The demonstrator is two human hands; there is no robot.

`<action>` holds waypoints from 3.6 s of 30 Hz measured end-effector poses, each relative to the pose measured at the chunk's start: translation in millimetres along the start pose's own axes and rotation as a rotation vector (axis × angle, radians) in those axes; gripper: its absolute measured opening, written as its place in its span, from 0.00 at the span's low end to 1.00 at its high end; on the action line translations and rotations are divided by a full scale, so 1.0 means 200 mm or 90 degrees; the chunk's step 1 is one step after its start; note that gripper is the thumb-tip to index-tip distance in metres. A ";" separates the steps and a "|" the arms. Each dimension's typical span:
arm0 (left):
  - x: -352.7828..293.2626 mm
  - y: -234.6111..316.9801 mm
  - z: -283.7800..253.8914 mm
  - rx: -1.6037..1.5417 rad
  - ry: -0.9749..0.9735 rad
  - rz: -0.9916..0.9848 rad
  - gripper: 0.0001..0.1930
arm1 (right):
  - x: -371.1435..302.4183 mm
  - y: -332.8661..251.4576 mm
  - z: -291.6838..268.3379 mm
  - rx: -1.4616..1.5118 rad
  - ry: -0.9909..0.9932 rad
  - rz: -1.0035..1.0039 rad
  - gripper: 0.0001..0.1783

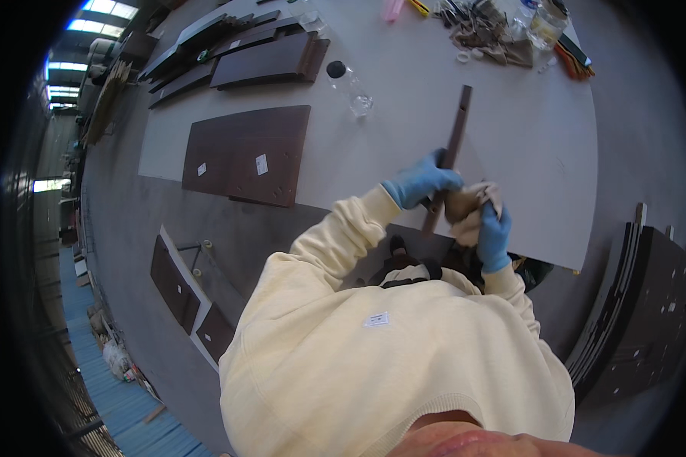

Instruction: The person wipes brown wood panels with a cloth, occasionally pouring liquid from a bottle onto the cloth. They flip panels to clean both sides, stack cleaned panels, and move around the workspace to retrieve and place panels.

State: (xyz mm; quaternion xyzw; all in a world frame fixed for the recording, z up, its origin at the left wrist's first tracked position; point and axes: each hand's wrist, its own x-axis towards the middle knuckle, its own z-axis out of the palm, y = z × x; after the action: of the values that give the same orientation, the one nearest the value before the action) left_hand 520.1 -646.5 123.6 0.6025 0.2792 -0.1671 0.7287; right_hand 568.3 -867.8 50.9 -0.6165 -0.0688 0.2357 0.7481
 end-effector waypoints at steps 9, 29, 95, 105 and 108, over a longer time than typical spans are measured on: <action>-0.11 -0.11 -0.10 -0.273 0.027 0.114 0.30 | 0.31 -0.19 0.54 -0.481 -0.220 -0.561 0.30; -0.17 -0.12 0.16 -0.327 0.075 0.192 0.33 | 0.13 -0.51 0.13 -0.638 0.008 -0.666 0.24; -0.86 -1.16 -0.94 -0.770 0.310 0.332 0.18 | -0.46 0.30 1.53 -0.651 -0.820 -0.527 0.48; -0.81 -1.16 -1.30 -0.801 0.564 0.337 0.22 | 0.11 0.22 1.09 -0.595 -0.914 -0.395 0.28; -0.90 -1.20 -1.51 -0.756 0.640 0.333 0.23 | 0.41 0.18 0.99 -1.030 -0.738 -0.203 0.28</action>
State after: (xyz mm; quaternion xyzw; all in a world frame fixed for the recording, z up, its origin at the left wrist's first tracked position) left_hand 176.5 -421.2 10.1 0.1653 0.4651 0.4738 0.7293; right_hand 553.7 -650.7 47.1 -0.7128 -0.6433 0.2786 -0.0214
